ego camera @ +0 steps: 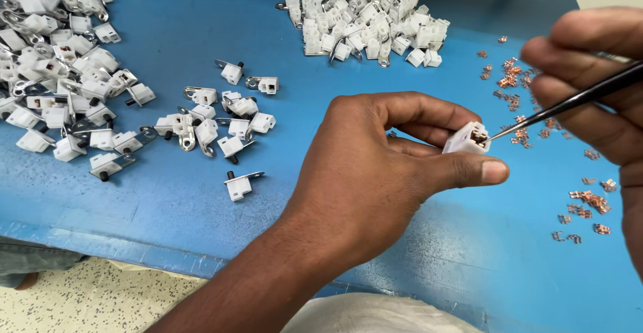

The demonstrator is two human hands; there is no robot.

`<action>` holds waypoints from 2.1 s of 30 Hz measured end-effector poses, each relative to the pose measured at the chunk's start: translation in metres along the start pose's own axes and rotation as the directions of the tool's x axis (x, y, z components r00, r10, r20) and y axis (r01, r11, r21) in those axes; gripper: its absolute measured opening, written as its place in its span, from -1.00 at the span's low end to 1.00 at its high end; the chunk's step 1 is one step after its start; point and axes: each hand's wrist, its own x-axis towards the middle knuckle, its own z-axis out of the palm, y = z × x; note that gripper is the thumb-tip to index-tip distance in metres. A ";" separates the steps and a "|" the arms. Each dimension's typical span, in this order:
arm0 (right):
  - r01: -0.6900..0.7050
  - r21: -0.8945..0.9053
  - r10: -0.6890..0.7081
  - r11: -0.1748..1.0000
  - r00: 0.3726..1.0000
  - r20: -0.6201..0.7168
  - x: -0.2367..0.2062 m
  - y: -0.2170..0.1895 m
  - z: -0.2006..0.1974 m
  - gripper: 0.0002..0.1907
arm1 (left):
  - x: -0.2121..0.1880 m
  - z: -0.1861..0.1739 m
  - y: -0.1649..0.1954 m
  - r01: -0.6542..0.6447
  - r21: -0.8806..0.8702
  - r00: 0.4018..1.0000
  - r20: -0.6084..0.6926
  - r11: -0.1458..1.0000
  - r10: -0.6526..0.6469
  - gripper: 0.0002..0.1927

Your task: The person sits at a blue workbench assembling small white plastic switch housings. They pick a housing, insert black plastic and copper contact parts by hand and with tweezers, press the parts into place, and set the finished assembly on the table with the completed pile.

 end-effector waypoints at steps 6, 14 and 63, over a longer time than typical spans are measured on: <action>-0.103 0.026 0.103 0.994 0.995 0.002 0.011 -0.024 0.013 -0.41 | -0.003 0.000 0.007 0.026 0.017 1.000 0.002 1.000 -0.026 -0.60; -0.103 -0.212 0.051 0.972 0.970 -0.237 -0.019 -0.068 0.059 -0.41 | -0.006 0.003 0.010 0.075 0.173 0.997 -0.029 0.982 -0.071 -0.61; -0.762 -0.276 0.707 0.585 0.646 -0.288 -0.092 0.038 0.029 -0.77 | -0.010 0.015 -0.036 0.334 -0.267 0.932 0.237 0.904 -0.275 -0.68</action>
